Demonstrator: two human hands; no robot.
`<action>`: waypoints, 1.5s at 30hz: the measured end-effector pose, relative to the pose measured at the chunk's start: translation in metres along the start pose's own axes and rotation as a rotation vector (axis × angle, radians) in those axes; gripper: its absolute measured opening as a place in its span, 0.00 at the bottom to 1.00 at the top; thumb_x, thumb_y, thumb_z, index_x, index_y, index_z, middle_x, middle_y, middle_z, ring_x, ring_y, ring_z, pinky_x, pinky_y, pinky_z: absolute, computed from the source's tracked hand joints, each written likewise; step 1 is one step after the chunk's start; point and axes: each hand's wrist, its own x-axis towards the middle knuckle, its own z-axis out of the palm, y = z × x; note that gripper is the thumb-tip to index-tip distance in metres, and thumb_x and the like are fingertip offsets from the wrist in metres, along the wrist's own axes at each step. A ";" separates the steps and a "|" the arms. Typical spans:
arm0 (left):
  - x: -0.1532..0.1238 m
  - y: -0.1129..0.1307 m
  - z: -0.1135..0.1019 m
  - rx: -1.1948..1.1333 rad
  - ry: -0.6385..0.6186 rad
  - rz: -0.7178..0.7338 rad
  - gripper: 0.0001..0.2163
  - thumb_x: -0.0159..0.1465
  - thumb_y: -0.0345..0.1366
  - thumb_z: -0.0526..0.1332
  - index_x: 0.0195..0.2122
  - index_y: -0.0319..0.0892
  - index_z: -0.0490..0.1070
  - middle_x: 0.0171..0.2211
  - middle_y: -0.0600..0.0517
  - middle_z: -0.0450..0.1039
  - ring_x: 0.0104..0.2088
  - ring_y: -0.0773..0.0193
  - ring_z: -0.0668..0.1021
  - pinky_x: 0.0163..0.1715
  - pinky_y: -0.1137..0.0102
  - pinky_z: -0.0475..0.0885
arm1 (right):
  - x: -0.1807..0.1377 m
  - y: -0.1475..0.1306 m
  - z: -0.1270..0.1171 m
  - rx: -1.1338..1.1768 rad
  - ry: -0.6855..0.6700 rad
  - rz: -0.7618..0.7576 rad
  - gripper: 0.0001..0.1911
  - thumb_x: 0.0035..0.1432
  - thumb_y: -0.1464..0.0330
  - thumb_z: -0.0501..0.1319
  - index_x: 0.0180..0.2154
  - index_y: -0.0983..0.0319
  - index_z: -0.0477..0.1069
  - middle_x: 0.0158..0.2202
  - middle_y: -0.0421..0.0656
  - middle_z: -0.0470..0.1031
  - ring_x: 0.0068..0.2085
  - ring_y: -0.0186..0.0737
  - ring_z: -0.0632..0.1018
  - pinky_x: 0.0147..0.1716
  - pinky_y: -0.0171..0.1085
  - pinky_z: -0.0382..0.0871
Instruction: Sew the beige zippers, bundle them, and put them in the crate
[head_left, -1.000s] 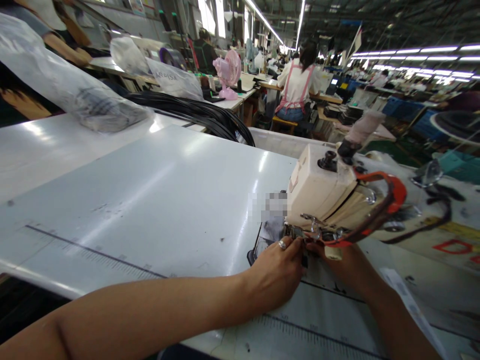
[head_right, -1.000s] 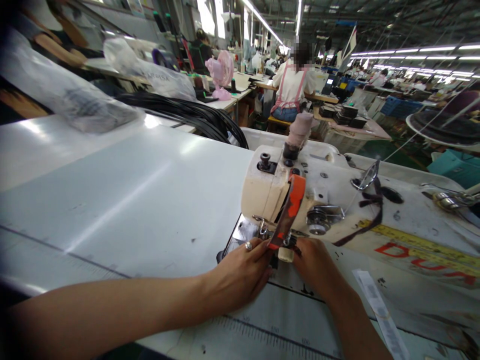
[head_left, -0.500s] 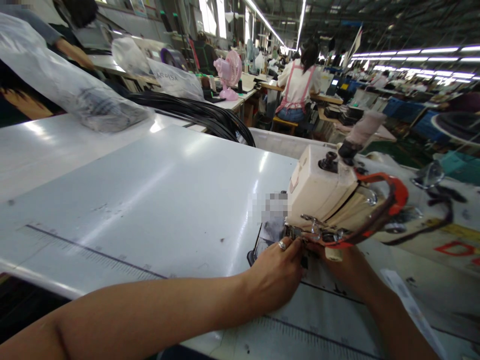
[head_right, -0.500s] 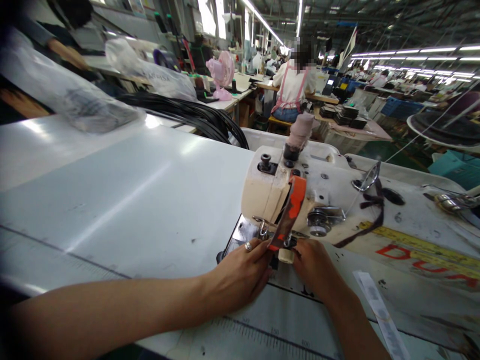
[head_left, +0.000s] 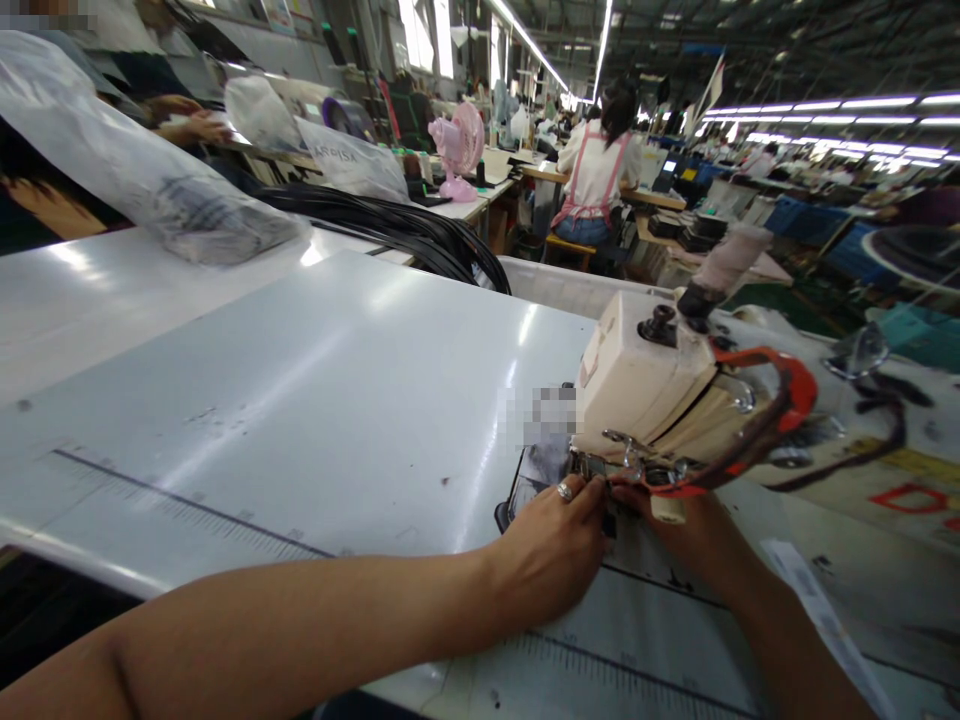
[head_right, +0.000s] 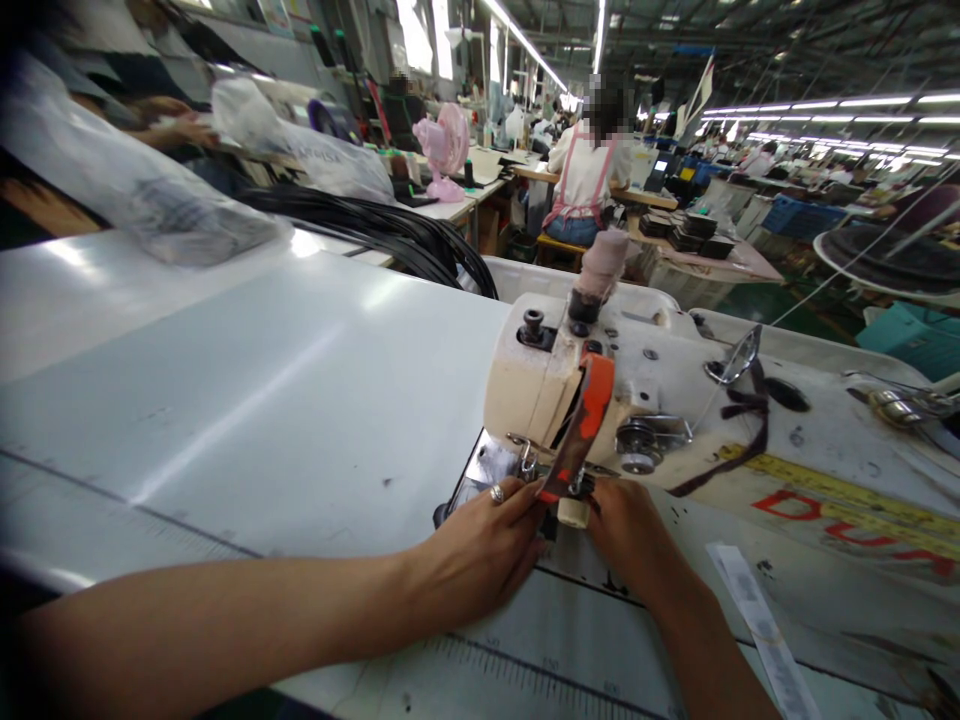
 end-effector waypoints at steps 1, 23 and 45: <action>0.000 0.000 0.000 -0.003 0.005 0.003 0.12 0.65 0.30 0.51 0.42 0.31 0.71 0.44 0.39 0.69 0.42 0.57 0.71 0.45 0.62 0.72 | 0.000 0.000 0.000 0.004 0.004 -0.010 0.09 0.58 0.68 0.58 0.35 0.59 0.77 0.34 0.43 0.79 0.44 0.45 0.77 0.45 0.39 0.71; 0.000 0.000 -0.002 -0.017 -0.003 0.016 0.11 0.64 0.30 0.53 0.41 0.31 0.72 0.42 0.40 0.71 0.42 0.57 0.71 0.44 0.64 0.72 | 0.000 -0.004 -0.001 0.000 0.001 -0.014 0.09 0.58 0.66 0.57 0.36 0.60 0.76 0.35 0.44 0.79 0.43 0.43 0.78 0.45 0.38 0.70; 0.001 0.002 -0.002 0.037 0.000 0.002 0.11 0.64 0.30 0.52 0.38 0.32 0.73 0.38 0.41 0.70 0.40 0.58 0.70 0.42 0.64 0.72 | 0.001 -0.009 -0.002 0.065 0.023 0.053 0.08 0.58 0.67 0.57 0.35 0.60 0.75 0.31 0.44 0.78 0.40 0.45 0.78 0.42 0.40 0.71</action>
